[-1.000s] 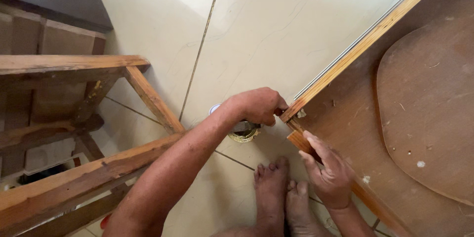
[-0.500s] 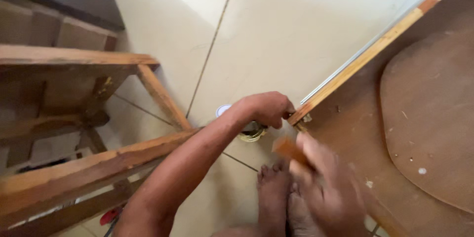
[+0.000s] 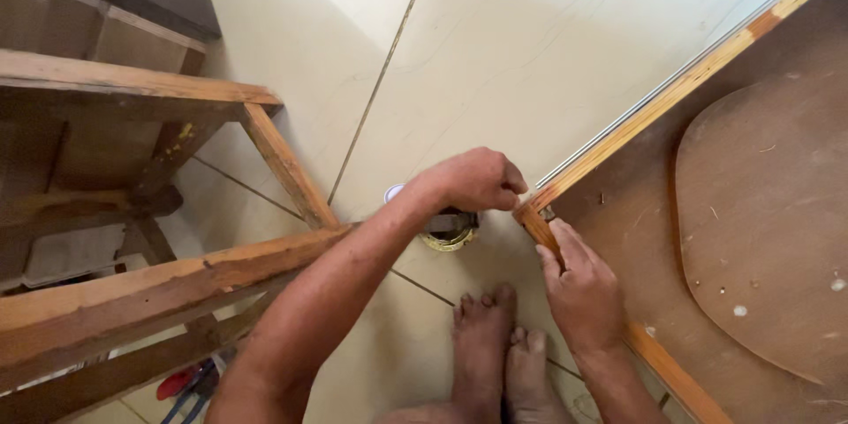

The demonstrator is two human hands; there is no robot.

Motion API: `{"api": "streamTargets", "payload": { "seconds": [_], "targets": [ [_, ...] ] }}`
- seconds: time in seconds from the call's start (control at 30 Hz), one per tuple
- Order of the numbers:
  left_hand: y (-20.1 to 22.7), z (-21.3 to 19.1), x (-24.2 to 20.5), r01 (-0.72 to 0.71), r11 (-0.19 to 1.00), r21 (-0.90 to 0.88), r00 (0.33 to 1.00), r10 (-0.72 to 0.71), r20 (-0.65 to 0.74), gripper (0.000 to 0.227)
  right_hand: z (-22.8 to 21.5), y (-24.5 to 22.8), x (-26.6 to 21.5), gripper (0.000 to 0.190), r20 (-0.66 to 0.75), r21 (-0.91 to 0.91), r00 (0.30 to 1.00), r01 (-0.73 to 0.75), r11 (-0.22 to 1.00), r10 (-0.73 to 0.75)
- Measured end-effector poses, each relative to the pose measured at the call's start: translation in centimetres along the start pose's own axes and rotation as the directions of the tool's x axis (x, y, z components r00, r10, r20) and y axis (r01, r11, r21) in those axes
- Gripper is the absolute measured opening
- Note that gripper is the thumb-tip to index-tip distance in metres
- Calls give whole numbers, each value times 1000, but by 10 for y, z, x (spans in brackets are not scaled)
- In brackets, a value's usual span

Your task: The person applies wood veneer tape to the edges of a wooden drawer box. They use a utility knife to cut the veneer to length and a flat metal tool to press and smooth the tape onto the drawer edges. The person works on multiple sides of the drawer, cutting and fitting the veneer as they go.

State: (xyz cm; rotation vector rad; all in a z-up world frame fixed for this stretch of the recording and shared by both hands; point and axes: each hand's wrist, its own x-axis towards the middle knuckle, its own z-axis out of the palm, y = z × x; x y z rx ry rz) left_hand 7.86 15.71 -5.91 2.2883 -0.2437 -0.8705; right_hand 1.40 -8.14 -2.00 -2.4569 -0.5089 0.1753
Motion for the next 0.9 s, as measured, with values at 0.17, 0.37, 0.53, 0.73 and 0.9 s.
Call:
{"api": "streamTargets", "payload": {
  "seconds": [0.17,0.37,0.53,0.73,0.9],
  "targets": [
    [15,7,0,-52,999,-1,996,52,-68,19,6,0,0,38,8,-6,1000,-18,1000,18],
    [17,15,-4,50,999,3,993,-50,-110,18,8,-3,-2,35,30,28,997,-73,997,72],
    [28,14,-8,93,994,52,988,-86,-128,18,9,2,-1,35,20,52,998,-60,997,59],
    [33,18,-12,125,985,119,983,-107,-147,19,12,3,-2,36,65,40,993,-97,994,95],
    [39,23,-13,173,979,104,967,-149,-205,19,15,5,-2,35,54,67,993,-108,992,104]
  ]
}}
